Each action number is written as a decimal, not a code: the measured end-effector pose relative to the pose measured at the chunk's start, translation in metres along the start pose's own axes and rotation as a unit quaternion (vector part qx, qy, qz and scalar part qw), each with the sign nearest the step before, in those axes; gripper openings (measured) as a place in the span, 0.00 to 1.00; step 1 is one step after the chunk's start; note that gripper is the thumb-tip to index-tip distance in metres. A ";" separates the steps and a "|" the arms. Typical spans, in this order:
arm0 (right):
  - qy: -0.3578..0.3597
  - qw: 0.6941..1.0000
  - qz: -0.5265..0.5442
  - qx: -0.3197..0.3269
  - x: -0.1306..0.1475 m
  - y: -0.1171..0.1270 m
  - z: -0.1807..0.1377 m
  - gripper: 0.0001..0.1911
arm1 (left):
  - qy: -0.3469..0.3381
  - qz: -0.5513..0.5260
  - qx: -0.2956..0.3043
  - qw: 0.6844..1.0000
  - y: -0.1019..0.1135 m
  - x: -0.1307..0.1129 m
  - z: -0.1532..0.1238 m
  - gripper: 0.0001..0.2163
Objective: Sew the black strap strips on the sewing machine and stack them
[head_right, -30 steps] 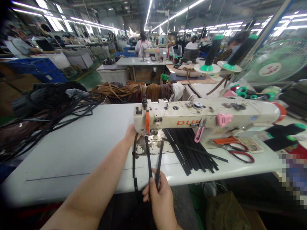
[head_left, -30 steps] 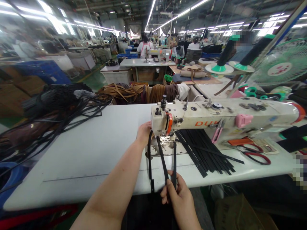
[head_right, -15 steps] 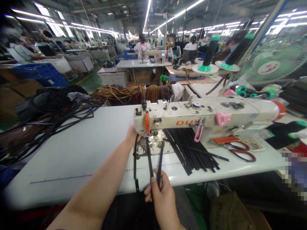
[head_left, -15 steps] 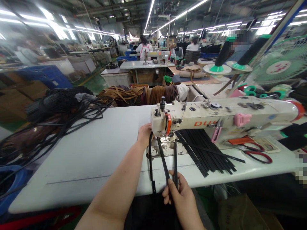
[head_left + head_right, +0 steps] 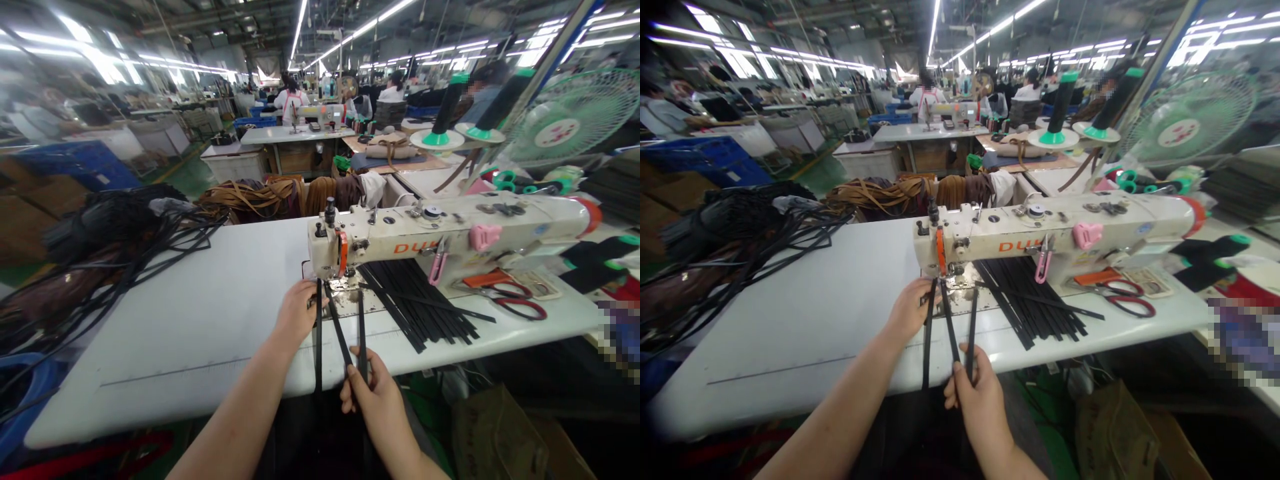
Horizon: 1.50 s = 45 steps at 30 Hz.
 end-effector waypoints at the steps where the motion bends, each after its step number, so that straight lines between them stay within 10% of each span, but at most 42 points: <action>1: -0.001 1.000 0.000 -0.001 0.000 0.000 0.000 0.38 | -0.014 0.010 0.007 1.000 -0.001 -0.005 -0.008 0.08; 45: 0.020 0.993 -0.107 -0.048 0.009 0.044 -0.021 0.30 | -0.031 0.095 0.017 0.995 -0.007 -0.026 -0.029 0.13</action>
Point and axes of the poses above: each hand's wrist, its own z-axis towards the middle knuckle, its own y-axis out of the back of the hand, x = y × z, the point moved 5 cm from there along z, towards the middle knuckle, and after that the axes turned 13 degrees about x, right-handed, at the moved point
